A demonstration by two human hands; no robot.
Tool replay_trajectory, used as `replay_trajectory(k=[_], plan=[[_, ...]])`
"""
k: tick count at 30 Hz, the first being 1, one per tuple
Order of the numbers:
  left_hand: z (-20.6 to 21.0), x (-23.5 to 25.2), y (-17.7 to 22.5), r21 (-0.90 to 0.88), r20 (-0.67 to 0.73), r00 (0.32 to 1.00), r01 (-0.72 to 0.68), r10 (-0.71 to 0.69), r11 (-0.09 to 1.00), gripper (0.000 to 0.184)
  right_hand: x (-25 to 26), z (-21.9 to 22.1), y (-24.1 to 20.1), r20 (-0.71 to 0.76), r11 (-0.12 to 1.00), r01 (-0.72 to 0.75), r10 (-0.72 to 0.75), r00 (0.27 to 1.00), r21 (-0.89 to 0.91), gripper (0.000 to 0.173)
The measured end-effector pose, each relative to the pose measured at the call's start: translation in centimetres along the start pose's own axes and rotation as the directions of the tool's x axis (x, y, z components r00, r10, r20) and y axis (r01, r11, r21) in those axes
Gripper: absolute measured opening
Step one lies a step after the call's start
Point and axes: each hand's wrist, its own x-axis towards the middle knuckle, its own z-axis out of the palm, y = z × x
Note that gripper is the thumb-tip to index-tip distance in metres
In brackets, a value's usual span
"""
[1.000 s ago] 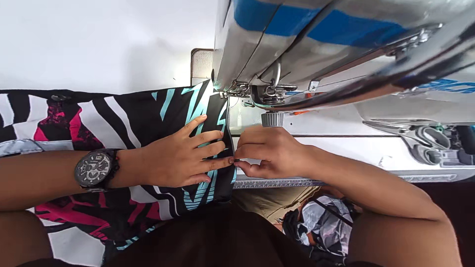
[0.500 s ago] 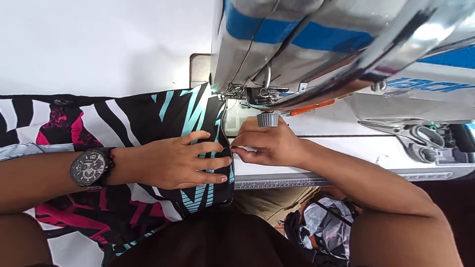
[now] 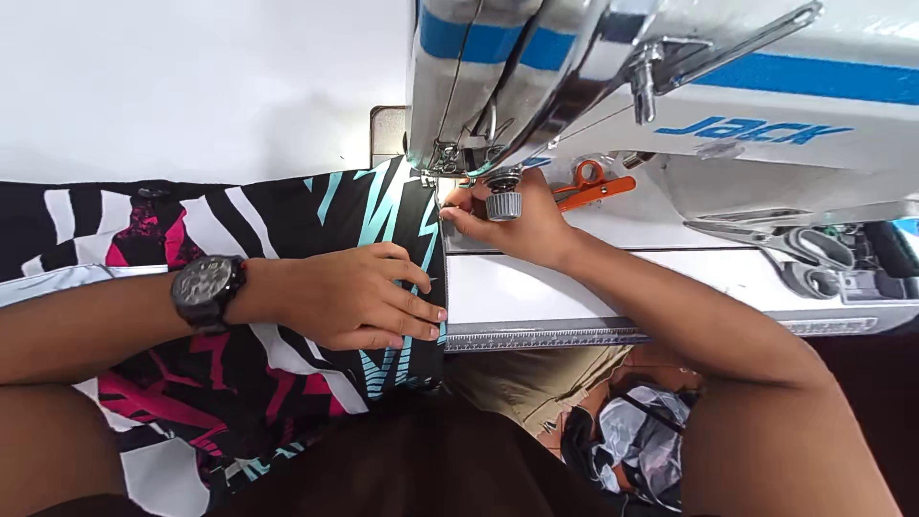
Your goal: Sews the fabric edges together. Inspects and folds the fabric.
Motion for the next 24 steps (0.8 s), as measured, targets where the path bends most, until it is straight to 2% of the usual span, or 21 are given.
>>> replay_trajectory(k=[2,4,6,8,13,17,20,24], plan=[[-0.2,0.3,-0.5,0.000,-0.135,0.991,0.027,-0.027,1.000,0.041,-0.2,-0.4,-0.6,0.048,1.000,-0.005,0.005,0.999,-0.004,0.014],[0.2,0.5,-0.7,0.234,-0.208,0.968,0.191,-0.142,0.953,0.044,-0.3,-0.5,-0.4,0.056,1.000,0.011,-0.009,0.998,-0.024,0.015],[0.7,0.8,-0.7,0.359,-0.198,0.920,0.390,-0.339,0.848,0.064,-0.3,-0.5,-0.2,0.058,1.000,-0.009,0.010,0.998,-0.017,0.015],[0.8,0.8,-0.8,0.364,-0.160,0.883,0.468,-0.440,0.806,0.069,-0.2,-0.4,-0.2,0.054,0.999,-0.039,0.038,0.998,0.004,0.015],[0.3,0.4,-0.8,0.330,-0.118,0.875,0.481,-0.470,0.812,0.065,0.2,0.0,-0.1,-0.034,0.996,-0.089,0.088,0.996,-0.025,0.017],[0.3,0.3,-0.9,0.330,-0.096,0.870,0.486,-0.484,0.809,0.065,1.4,-0.1,-0.3,-0.089,0.956,-0.290,0.285,0.954,-0.044,0.012],[0.2,0.3,-0.9,0.324,-0.083,0.871,0.483,-0.484,0.813,0.066,2.2,-0.4,-0.8,-0.116,0.927,-0.345,0.330,0.937,-0.145,0.020],[0.1,0.3,-1.0,0.324,-0.076,0.887,0.455,-0.456,0.830,0.067,2.8,-1.5,-2.4,-0.068,0.885,-0.451,0.446,0.893,-0.116,0.029]])
